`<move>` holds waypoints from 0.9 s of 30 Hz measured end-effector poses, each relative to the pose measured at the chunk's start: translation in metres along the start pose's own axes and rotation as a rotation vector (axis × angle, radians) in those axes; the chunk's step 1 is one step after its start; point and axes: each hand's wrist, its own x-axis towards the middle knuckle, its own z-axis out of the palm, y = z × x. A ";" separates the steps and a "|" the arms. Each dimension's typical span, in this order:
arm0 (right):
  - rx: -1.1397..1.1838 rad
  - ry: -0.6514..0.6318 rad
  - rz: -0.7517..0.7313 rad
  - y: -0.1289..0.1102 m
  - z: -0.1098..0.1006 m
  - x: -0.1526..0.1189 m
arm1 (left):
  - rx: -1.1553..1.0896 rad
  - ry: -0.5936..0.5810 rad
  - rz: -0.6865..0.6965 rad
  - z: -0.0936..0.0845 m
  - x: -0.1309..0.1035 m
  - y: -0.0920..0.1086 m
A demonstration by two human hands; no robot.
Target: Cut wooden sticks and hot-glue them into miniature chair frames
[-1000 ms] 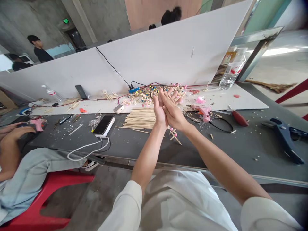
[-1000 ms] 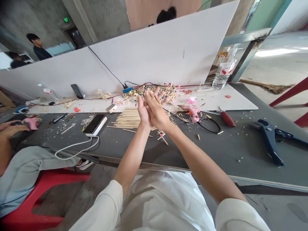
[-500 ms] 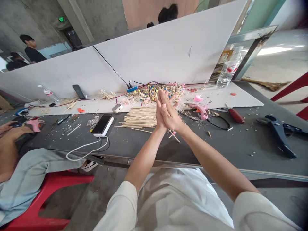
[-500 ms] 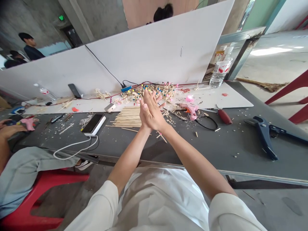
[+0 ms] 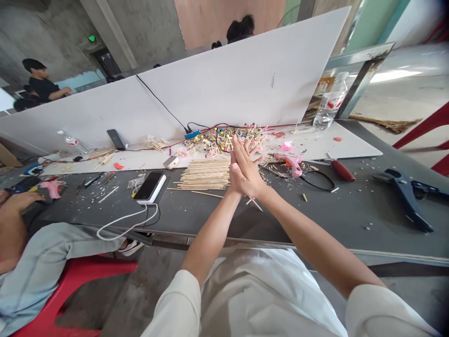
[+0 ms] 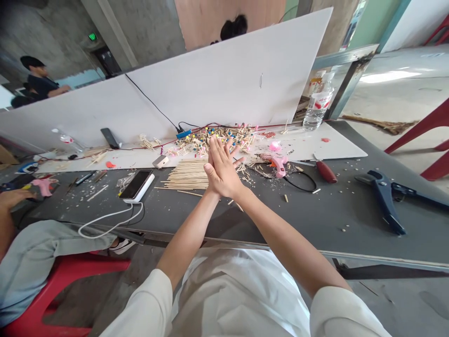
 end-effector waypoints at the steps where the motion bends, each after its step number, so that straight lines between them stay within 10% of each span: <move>1: 0.014 0.013 0.010 0.002 -0.002 0.001 | -0.023 0.004 -0.004 0.003 0.000 0.001; 27: -0.066 -0.049 -0.023 0.022 0.002 -0.006 | -0.136 0.078 -0.105 -0.004 -0.002 0.008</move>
